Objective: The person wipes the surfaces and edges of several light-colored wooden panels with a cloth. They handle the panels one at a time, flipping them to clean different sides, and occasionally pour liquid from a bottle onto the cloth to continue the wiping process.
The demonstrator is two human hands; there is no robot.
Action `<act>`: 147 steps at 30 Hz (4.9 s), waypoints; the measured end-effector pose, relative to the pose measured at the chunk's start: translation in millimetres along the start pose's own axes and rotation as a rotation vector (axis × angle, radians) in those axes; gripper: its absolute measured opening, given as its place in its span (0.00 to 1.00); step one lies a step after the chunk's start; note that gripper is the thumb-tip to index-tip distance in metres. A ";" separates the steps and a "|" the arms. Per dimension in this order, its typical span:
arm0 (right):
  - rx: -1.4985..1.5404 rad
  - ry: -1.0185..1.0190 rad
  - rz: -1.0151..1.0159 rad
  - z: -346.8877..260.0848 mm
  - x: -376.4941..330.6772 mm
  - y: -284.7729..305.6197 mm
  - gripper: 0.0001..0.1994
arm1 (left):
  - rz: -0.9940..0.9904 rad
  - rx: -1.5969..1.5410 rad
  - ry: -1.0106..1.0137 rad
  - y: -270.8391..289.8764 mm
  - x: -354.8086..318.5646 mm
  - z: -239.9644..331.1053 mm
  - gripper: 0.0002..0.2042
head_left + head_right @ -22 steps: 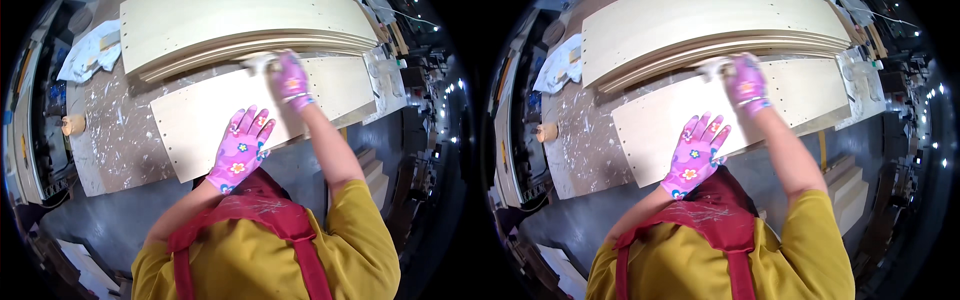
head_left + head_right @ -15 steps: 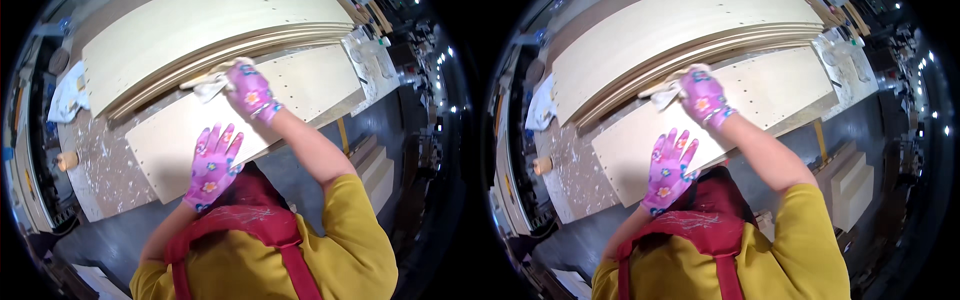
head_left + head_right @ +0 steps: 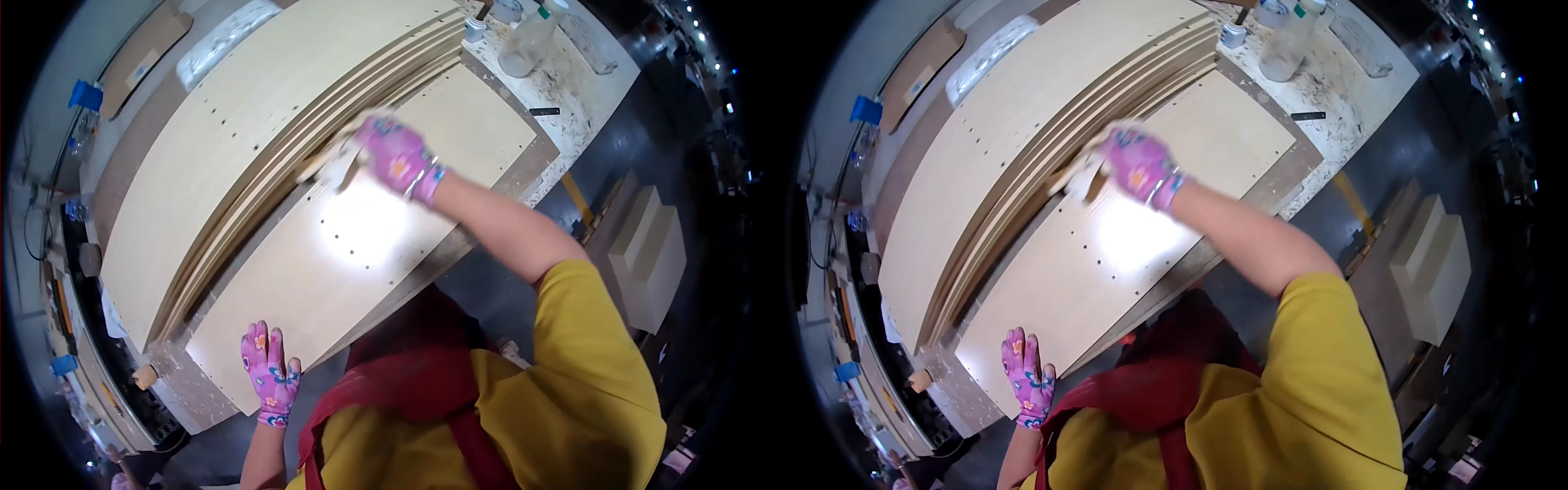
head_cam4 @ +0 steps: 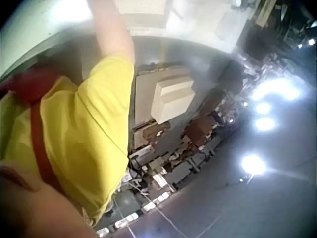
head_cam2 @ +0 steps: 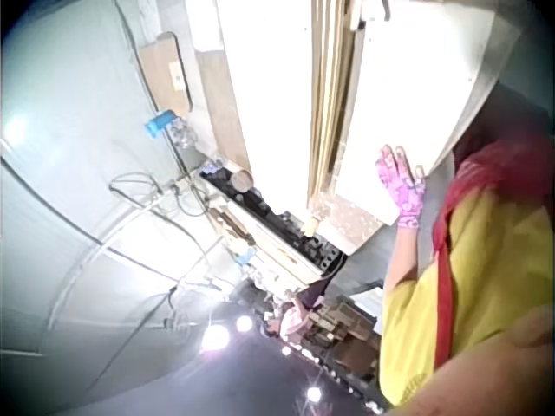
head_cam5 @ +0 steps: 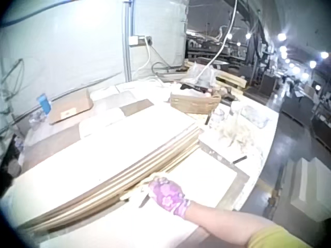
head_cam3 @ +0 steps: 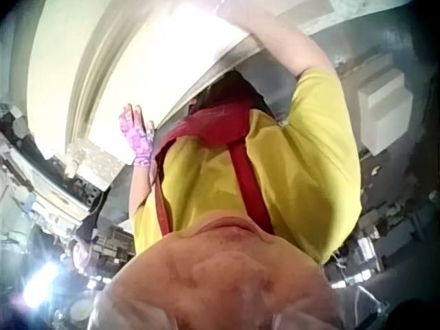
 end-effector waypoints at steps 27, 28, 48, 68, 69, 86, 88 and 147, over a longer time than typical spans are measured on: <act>-0.052 -0.048 0.278 154.6 -89.5 132.1 0.17 | 0.297 -0.033 0.497 -5.0 -2.2 -33.5 0.28; 0.058 -0.193 0.345 153.8 -101.9 135.8 0.18 | 0.308 -0.049 0.507 -5.3 -8.3 -47.4 0.28; 0.491 -1.009 0.040 238.3 -99.4 118.6 0.28 | 0.269 -0.755 1.048 5.3 -11.9 -169.9 0.31; 1.167 -0.757 0.510 222.7 -106.3 118.1 0.17 | 0.598 -1.436 1.424 60.0 -17.5 -156.7 0.27; 1.180 -0.730 0.529 219.3 -107.0 121.0 0.17 | 0.647 -1.616 1.336 62.3 -21.6 -156.8 0.29; 0.498 -0.581 0.647 258.5 -217.0 231.5 0.23 | 1.058 -1.518 0.953 101.6 1.8 -138.7 0.36; 0.148 -0.294 0.441 229.9 -191.6 277.1 0.25 | 1.312 -1.392 0.927 83.5 0.5 -137.9 0.37; 0.311 -0.187 0.872 159.9 -143.9 206.3 0.15 | -0.270 -0.200 0.046 155.6 134.2 192.7 0.18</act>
Point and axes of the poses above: each hand's wrist, its own x-axis towards the middle knuckle, its own y-axis out of the back of the hand, z = x × y, the point moved 1 cm from there along x, towards the middle knuckle, and after that the axes turned 13 degrees about y, right-handed, at the moved point
